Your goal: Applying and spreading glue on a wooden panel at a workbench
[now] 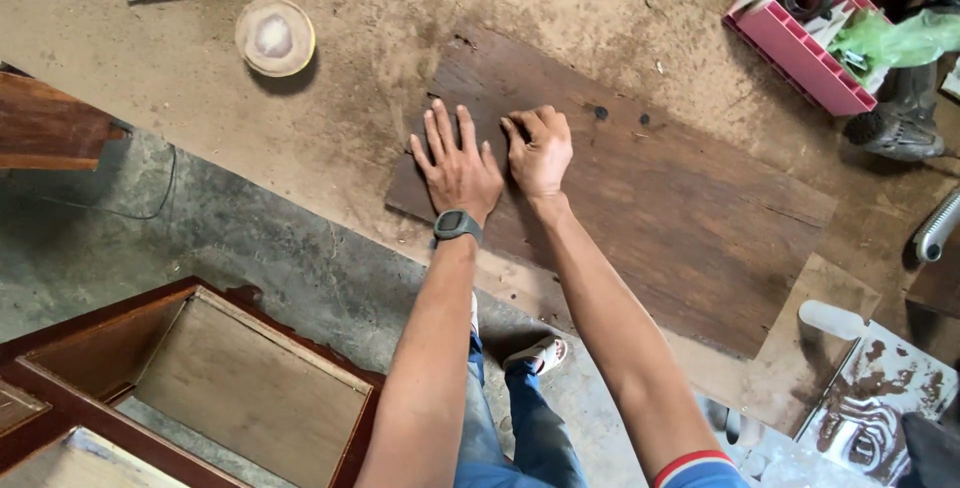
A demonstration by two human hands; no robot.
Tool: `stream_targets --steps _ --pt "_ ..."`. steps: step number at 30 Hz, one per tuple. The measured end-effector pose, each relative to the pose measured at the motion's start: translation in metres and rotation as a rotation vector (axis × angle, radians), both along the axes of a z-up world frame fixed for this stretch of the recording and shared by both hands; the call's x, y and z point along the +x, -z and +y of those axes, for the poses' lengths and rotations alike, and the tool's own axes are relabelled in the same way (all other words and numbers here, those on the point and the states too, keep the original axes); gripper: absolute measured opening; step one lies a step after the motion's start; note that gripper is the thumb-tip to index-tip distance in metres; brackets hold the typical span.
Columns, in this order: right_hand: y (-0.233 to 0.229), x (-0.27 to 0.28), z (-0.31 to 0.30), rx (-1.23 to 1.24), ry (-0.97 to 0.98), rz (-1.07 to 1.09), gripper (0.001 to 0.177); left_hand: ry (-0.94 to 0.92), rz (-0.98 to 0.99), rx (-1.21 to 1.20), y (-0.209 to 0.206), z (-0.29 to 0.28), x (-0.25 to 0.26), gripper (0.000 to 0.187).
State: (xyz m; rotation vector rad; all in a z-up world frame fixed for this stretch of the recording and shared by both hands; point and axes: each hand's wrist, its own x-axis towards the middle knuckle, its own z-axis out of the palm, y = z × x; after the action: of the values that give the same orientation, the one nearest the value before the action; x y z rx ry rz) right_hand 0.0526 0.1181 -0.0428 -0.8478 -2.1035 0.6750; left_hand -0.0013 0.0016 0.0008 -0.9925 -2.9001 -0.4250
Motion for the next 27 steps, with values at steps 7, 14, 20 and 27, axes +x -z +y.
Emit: stream_targets --steps 7,14,20,27 --pt "-0.036 0.031 -0.011 0.044 0.005 -0.061 0.029 0.084 -0.118 -0.021 -0.001 0.000 -0.007 0.070" --pt "-0.025 0.206 0.010 0.236 0.455 -0.403 0.046 0.331 -0.187 -0.030 -0.008 -0.002 -0.008 0.083" --pt "-0.050 0.225 -0.007 0.310 0.531 -0.502 0.050 0.431 -0.131 -0.030 -0.009 0.000 -0.008 0.087" --pt "-0.042 0.227 -0.002 0.329 0.570 -0.522 0.050 0.505 -0.064 -0.015 0.001 -0.001 -0.011 0.080"
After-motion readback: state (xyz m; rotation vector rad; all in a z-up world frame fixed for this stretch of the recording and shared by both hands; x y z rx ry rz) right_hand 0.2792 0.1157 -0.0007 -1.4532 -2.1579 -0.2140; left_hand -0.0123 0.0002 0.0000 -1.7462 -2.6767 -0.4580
